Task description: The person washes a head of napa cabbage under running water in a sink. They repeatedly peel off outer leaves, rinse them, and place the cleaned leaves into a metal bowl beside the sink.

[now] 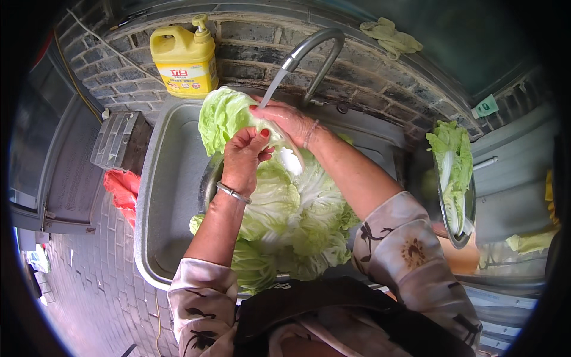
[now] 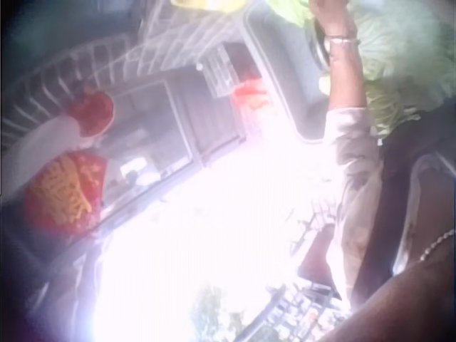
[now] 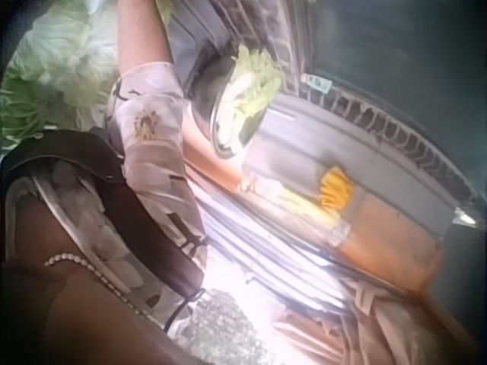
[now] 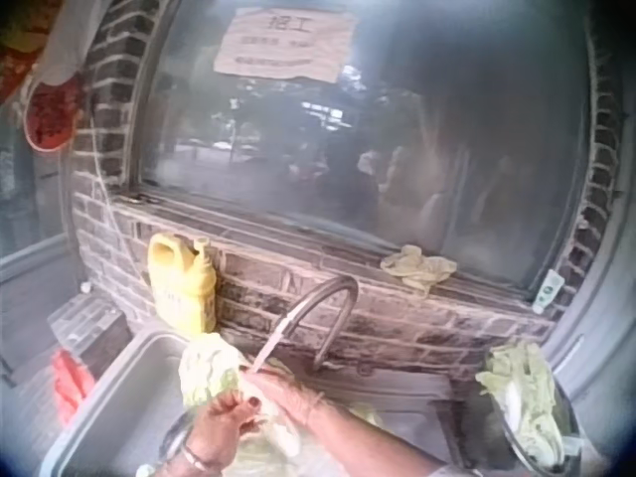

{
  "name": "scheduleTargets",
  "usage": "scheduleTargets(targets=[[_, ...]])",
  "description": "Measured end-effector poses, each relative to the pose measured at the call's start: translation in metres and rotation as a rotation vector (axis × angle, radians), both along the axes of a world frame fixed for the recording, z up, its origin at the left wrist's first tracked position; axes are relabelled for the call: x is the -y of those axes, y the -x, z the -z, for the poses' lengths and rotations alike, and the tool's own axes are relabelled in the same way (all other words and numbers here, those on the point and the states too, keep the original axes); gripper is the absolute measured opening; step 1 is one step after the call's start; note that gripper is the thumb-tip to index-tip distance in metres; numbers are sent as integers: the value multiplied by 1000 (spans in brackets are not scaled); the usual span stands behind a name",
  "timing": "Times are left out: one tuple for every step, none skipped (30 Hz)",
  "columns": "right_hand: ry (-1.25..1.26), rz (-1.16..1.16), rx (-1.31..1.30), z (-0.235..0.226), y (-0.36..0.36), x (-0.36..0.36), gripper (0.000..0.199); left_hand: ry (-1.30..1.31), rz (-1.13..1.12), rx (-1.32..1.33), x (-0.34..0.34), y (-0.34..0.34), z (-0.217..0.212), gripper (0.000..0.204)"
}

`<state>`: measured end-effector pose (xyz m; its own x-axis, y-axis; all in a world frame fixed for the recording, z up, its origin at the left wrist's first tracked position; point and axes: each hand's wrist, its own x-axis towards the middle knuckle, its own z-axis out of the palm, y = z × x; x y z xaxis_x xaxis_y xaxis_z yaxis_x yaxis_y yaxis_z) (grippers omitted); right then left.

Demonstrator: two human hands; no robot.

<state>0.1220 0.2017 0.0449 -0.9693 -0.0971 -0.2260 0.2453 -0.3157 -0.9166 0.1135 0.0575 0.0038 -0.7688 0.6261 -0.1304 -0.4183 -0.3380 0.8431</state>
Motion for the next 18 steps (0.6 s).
scheduleTargets(targets=[[-25,-6,-9,-2,-2,-3,53,-33,7,27,1,-1,0,8],[-48,-9,-16,-3,-5,-5,52,-63,18,56,2,-4,-2,8],[-43,-3,-14,-2,-6,-7,52,-92,26,85,2,-5,-2,8],[-39,1,-11,-2,-7,-9,51,-109,56,101,3,-2,2,9],[-32,-3,-7,0,-7,-8,50,-121,61,140,4,-3,0,10],[-30,8,9,1,-6,-6,50,-133,66,179,5,-4,-5,11],[-27,17,26,2,-6,-3,49,-146,69,218,6,-5,-7,11],[-29,28,43,1,-6,0,49,-157,61,213,6,-4,-5,12],[-40,27,36,1,-7,3,48,-167,53,207,6,-2,0,12],[-50,26,28,1,-7,5,47,-177,44,201,8,-2,2,13],[-66,31,20,1,-8,4,47,-132,54,174,8,-2,0,12],[-81,40,8,3,-9,0,44,-86,65,146,9,-3,-4,12],[-96,51,-4,6,-10,-9,42,-40,77,117,10,-4,-6,11],[-111,57,-21,1,-11,-13,40,14,-3,-30,12,-3,-1,16],[-82,62,22,-3,-13,-15,39,68,-82,-177,16,-2,7,23],[-54,69,64,-10,-16,-18,37,122,-160,-324,17,-1,11,30],[-25,78,110,-14,-19,-21,36,353,-334,-661,16,0,6,42],[2,19,219,-17,-19,-25,33,592,-508,-993,17,-2,-4,54]])
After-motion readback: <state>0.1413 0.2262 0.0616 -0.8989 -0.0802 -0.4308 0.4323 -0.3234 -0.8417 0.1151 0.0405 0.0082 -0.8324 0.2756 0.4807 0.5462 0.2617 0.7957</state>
